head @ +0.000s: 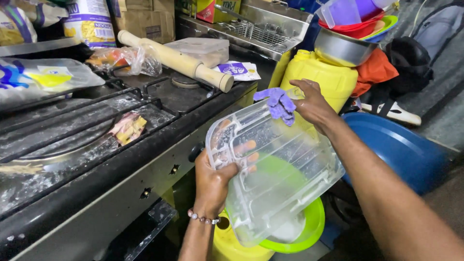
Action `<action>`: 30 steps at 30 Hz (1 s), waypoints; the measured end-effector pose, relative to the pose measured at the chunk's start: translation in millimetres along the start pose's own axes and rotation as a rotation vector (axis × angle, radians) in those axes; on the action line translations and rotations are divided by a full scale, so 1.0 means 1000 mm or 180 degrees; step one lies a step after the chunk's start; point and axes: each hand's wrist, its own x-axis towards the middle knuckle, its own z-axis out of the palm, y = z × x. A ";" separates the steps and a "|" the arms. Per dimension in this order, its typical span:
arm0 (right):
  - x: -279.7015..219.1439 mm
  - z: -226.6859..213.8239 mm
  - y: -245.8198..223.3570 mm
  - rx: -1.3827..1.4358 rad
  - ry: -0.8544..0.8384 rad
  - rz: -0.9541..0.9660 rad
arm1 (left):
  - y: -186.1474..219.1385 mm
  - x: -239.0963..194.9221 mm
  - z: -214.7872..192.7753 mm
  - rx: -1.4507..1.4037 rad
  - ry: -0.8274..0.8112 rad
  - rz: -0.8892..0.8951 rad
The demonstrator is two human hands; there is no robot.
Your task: Washing a plastic container lid with a sponge and soapy water in a bowl.
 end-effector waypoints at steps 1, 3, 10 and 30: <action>-0.003 -0.002 -0.004 0.0009 0.0003 -0.0005 | -0.002 0.001 0.000 0.0009 -0.0004 0.0005; -0.010 -0.005 -0.011 -0.0020 0.0040 0.0486 | -0.008 0.001 -0.001 -0.0202 -0.0049 -0.0043; 0.013 -0.012 0.029 -0.0193 0.0695 0.0874 | -0.006 -0.005 0.010 -0.0252 0.0004 -0.0066; 0.052 -0.022 0.077 -0.0030 0.1751 -0.0623 | 0.003 0.006 -0.054 -0.0825 -0.2540 -0.0831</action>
